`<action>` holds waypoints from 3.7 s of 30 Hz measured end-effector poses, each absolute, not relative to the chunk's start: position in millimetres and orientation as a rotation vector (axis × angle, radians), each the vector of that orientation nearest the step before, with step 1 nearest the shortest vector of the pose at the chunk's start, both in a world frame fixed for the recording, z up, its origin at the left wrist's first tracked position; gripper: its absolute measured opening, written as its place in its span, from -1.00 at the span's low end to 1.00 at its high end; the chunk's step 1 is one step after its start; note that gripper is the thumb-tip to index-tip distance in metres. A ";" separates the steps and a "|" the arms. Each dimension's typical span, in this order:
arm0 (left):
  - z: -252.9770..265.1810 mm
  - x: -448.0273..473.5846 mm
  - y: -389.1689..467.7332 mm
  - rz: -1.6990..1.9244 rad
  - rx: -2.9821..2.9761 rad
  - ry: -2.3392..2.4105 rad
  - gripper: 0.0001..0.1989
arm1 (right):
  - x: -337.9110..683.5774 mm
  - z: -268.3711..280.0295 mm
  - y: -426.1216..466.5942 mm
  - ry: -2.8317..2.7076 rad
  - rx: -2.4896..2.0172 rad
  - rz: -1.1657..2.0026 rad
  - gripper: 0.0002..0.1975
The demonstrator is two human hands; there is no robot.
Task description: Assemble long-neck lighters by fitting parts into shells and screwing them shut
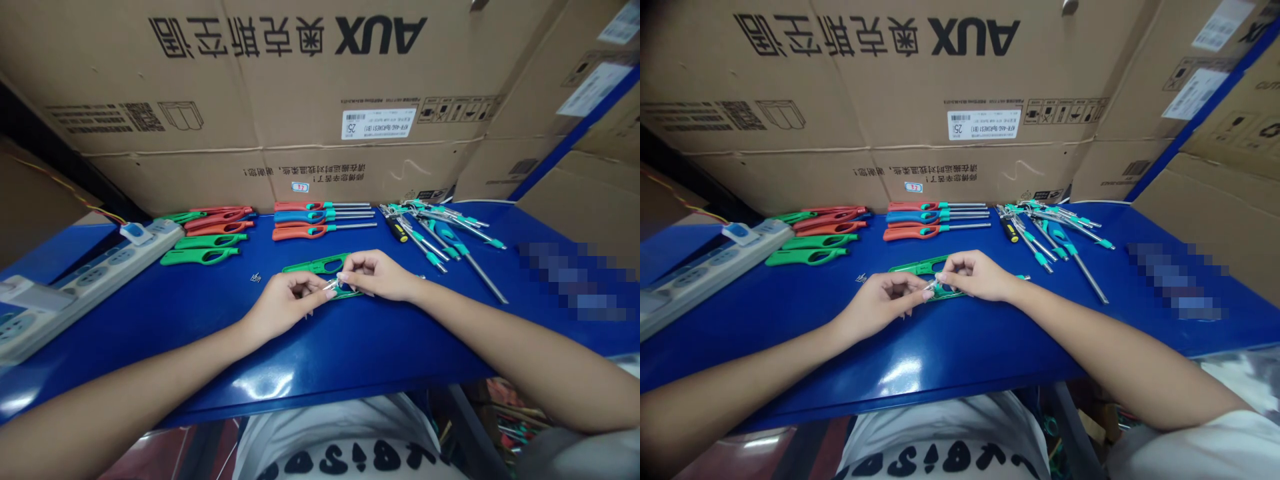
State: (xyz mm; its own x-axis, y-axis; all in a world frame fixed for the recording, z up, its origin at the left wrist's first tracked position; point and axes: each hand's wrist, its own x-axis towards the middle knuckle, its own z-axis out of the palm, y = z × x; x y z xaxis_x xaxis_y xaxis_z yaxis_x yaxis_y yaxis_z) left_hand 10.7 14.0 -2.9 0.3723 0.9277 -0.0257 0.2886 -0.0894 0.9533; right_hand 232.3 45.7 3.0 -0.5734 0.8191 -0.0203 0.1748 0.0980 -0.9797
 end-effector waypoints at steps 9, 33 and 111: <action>-7.6 11.5 12.9 0.788 1.617 1.114 -0.65 | 226.7 2.1 42.1 -1.819 -1.017 1.451 -0.50; -9.6 14.3 12.3 0.924 1.615 1.121 -0.70 | 224.3 1.2 44.2 -1.804 -0.976 1.453 -0.51; 16.2 -8.8 17.0 0.605 2.222 1.203 -0.92 | 237.9 -1.5 44.6 -2.021 -0.889 1.246 -0.63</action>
